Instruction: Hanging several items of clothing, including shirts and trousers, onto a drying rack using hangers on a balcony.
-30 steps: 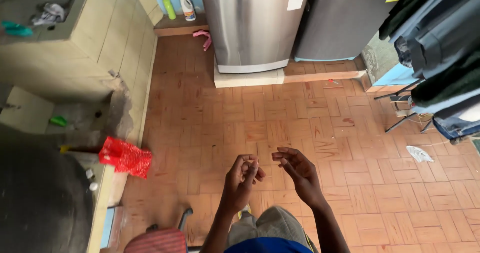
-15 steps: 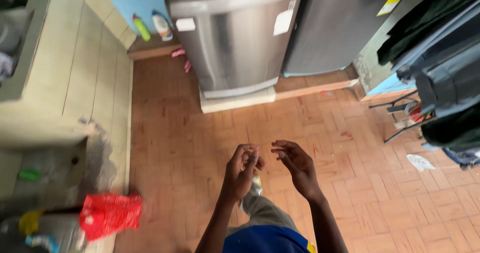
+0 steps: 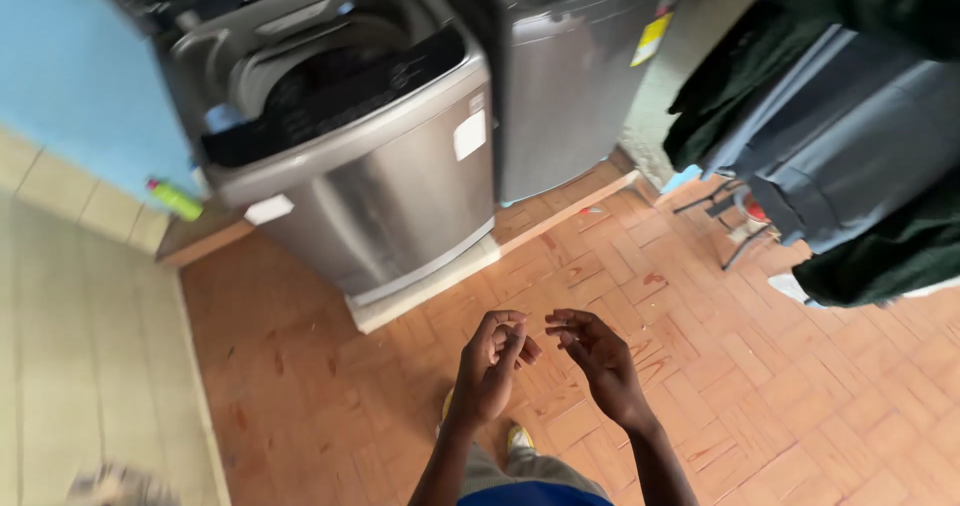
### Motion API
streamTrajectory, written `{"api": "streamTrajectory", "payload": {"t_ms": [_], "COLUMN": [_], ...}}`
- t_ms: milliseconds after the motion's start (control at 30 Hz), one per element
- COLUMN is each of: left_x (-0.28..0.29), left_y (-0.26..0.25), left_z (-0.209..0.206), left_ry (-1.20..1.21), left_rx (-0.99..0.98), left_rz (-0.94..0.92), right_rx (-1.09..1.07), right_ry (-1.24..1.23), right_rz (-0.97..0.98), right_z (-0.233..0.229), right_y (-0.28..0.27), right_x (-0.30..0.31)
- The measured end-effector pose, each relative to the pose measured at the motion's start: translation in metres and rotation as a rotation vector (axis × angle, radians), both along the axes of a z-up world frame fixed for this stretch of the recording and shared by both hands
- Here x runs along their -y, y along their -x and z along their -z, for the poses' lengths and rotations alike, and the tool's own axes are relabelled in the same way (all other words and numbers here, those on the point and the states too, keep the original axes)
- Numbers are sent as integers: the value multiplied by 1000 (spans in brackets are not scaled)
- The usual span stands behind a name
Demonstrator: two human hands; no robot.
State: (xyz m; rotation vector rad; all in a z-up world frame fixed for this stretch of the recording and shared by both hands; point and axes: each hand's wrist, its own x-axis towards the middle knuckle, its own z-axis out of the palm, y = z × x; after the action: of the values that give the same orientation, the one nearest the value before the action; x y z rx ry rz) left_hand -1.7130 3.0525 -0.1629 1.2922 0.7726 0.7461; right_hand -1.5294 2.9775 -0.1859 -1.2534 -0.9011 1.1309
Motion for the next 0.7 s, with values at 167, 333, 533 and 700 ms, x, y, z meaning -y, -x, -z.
{"api": "streamTrajectory", "payload": {"t_ms": [167,333,533,700], "left_x": [-64,-122,-153,-149], "left_y": [-24,-48,-72,-103], "left_z": [-2,-7,-6,-1], "left_ry": [2,3,35,9], "left_rx": [-18,-66,-84,-74], "left_rz": [196,407,628,803], "right_rx": [14,-37,-52,-53], "right_ry": [22,0,13,47], "right_rz": [214,437,642,817], "right_z": [9,10,-1,3], "right_y": [-3,1,17,20], "right_x": [-28,-57,-61,-43]}}
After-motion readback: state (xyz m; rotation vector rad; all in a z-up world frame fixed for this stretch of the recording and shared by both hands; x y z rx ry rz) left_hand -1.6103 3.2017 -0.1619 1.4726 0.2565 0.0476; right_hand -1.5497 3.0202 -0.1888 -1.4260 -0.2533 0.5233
